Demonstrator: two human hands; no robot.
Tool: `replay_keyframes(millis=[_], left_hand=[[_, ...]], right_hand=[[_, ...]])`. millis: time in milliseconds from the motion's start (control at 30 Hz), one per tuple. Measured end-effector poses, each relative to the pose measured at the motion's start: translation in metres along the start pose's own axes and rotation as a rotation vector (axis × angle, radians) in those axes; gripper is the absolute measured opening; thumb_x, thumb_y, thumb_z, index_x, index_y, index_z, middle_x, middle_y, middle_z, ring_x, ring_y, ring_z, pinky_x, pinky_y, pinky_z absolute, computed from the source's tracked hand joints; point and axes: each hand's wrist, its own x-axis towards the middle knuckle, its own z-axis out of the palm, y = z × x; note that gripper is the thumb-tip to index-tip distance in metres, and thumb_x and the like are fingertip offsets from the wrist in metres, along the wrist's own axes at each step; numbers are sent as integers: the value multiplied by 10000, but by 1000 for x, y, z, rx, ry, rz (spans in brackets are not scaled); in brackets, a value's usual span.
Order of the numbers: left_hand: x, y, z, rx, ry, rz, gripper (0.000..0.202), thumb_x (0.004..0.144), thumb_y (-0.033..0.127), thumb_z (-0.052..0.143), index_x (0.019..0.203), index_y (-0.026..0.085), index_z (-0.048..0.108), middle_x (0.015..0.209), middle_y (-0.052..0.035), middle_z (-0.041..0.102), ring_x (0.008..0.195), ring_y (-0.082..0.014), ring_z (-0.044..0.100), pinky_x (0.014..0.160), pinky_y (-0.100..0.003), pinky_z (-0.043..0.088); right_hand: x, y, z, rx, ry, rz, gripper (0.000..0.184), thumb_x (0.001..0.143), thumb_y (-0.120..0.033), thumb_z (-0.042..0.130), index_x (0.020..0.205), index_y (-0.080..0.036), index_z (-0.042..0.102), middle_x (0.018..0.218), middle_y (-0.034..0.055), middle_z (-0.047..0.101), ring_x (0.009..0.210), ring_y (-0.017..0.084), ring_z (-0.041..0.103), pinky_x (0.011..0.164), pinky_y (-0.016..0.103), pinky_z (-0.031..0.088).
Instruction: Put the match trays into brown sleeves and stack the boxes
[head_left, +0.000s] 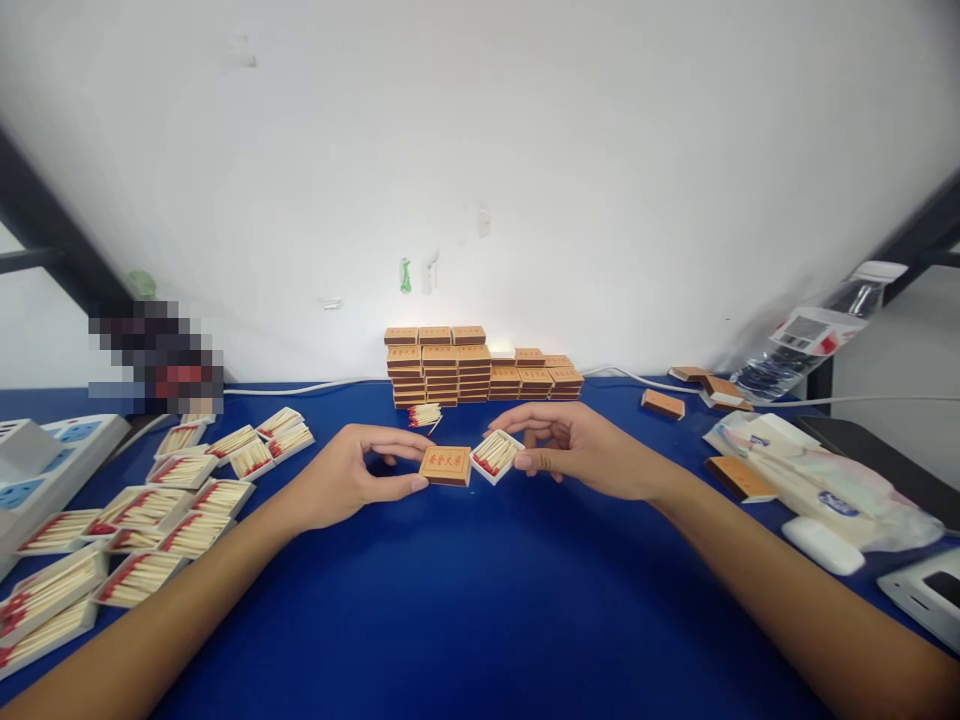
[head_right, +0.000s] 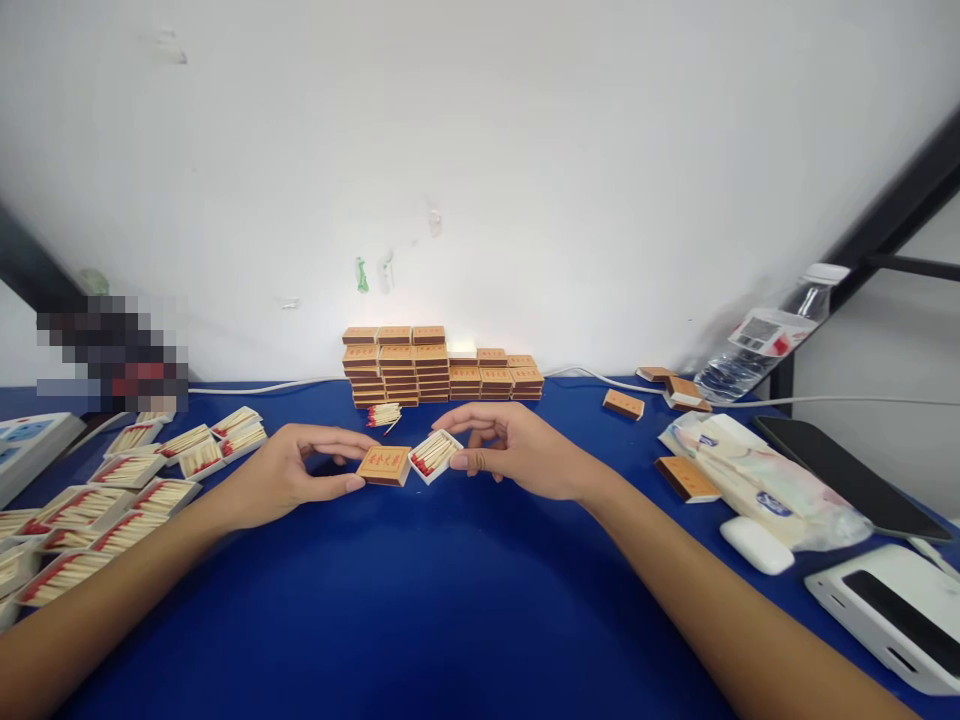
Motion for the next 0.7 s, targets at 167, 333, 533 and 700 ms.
replay_keyframes(millis=[167,333,533,700], left_hand=[[-1,-1,0,-56,-18,3,429,818,394,855,1198,203,801,1159,-82,829,1068,-273,784,961,-364,614],[0,0,0,-29,0,1,396,817,413,860,1156,215,805,1113,-67,835,1016,-251,788,898,-324,620],[-1,2,1,10,43,13,359,828,427,847,1111,210,802,1063,-61,833,955,-235,782,860,-307,610],[-1,2,-1,14,66,23,361,827,425,849,1116,216,799,1043,-49,832,932,-223,775,840,-297,602]], right_hand=[[-1,-3,4,2,-7,24,374,897,-366,802,1251,-261,745,840,2,722,721,148,613,618,268,502],[-1,-7,10,-34,146,15,380,838,-395,858,1172,-241,760,799,-5,689,667,138,569,581,272,464],[-1,-6,19,-63,274,-39,392,805,-414,880,1126,-220,766,915,28,718,713,150,584,614,288,511],[-1,-3,26,-99,338,-78,417,810,-477,873,1120,-222,761,1049,63,742,730,153,594,607,296,532]])
